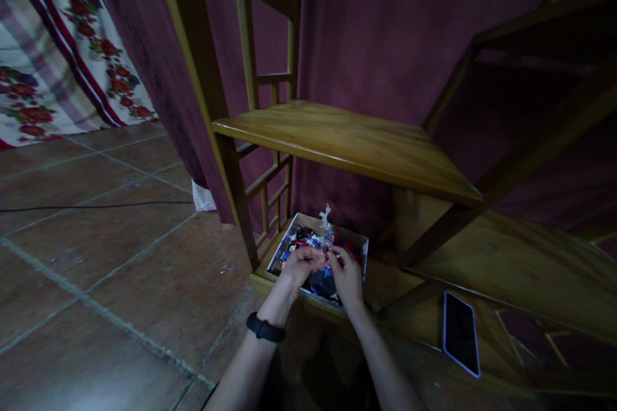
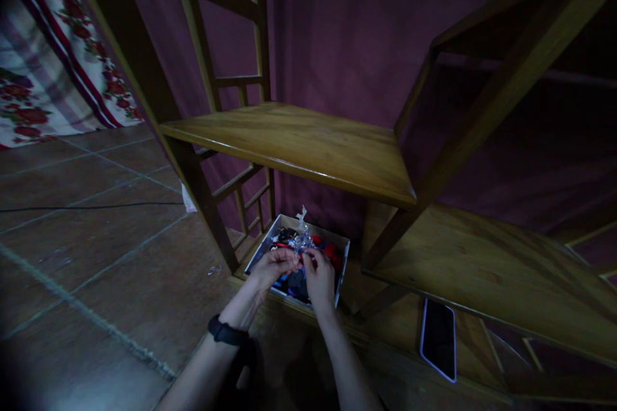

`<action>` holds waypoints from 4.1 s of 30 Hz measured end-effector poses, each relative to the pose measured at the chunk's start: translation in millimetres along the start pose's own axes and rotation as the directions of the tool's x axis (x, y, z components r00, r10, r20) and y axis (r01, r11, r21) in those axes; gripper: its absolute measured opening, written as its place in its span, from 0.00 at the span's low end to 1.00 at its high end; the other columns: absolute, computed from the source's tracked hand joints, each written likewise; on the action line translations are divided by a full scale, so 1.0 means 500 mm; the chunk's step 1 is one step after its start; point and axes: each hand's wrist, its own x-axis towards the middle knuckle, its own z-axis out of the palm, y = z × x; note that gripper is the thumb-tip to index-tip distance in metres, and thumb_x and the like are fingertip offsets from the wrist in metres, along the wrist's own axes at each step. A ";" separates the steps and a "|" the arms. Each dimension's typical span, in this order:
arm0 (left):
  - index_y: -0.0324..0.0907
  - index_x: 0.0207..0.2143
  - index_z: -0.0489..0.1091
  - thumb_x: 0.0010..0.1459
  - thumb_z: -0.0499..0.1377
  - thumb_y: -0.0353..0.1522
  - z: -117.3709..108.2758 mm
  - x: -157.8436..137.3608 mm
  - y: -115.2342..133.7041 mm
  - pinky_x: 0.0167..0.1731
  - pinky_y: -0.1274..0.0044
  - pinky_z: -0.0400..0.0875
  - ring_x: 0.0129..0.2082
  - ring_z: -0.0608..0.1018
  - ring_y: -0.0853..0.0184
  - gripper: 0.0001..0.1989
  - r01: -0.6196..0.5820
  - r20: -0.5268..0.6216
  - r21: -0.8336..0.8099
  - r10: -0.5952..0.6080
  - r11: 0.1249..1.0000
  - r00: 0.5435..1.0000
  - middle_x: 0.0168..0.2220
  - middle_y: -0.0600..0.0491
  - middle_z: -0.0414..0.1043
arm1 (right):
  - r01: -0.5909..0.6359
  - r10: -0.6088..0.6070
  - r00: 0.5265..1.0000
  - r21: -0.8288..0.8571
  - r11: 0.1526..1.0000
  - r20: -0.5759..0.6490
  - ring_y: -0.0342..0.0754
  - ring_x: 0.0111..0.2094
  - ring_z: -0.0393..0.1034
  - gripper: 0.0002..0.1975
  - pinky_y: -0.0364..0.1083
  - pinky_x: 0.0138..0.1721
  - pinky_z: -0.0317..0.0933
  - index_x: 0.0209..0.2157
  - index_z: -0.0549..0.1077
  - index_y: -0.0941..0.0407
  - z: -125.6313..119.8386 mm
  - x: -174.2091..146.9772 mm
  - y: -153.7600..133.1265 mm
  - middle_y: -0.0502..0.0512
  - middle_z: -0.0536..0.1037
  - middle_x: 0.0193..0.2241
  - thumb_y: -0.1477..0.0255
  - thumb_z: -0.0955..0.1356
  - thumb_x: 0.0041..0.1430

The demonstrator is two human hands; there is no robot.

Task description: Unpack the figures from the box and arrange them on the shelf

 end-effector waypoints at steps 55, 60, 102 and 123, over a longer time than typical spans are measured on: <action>0.40 0.27 0.75 0.45 0.61 0.30 -0.002 0.003 0.002 0.31 0.76 0.67 0.27 0.74 0.68 0.04 -0.216 -0.215 0.476 0.351 0.853 0.911 0.27 0.52 0.75 | -0.434 0.403 0.892 0.645 0.630 0.207 0.50 0.35 0.72 0.24 0.44 0.29 0.67 0.40 0.74 0.56 0.007 0.016 0.014 0.56 0.78 0.37 0.53 0.66 0.48; 0.41 0.28 0.75 0.50 0.59 0.29 0.010 -0.004 0.005 0.35 0.76 0.67 0.31 0.74 0.68 0.04 -0.243 -0.133 0.686 0.446 0.686 0.885 0.30 0.51 0.74 | -0.341 0.305 0.938 0.605 0.719 0.167 0.51 0.43 0.69 0.24 0.45 0.34 0.67 0.47 0.70 0.52 -0.002 0.015 -0.004 0.54 0.73 0.47 0.56 0.66 0.50; 0.43 0.31 0.74 0.48 0.61 0.31 0.014 -0.006 0.013 0.36 0.74 0.65 0.33 0.74 0.65 0.06 -0.320 -0.211 0.535 0.490 0.782 0.846 0.31 0.51 0.74 | -0.346 0.271 0.937 0.693 0.632 0.220 0.53 0.46 0.69 0.22 0.50 0.45 0.63 0.45 0.72 0.53 -0.015 0.008 -0.031 0.53 0.76 0.44 0.60 0.69 0.48; 0.37 0.24 0.71 0.43 0.62 0.31 0.025 0.016 0.004 0.23 0.81 0.61 0.20 0.68 0.74 0.05 -0.233 -0.303 0.036 0.232 0.972 0.924 0.21 0.55 0.69 | -0.282 0.272 0.957 0.575 0.768 0.106 0.47 0.33 0.70 0.18 0.45 0.34 0.63 0.42 0.74 0.51 -0.025 0.007 -0.027 0.52 0.77 0.39 0.58 0.66 0.51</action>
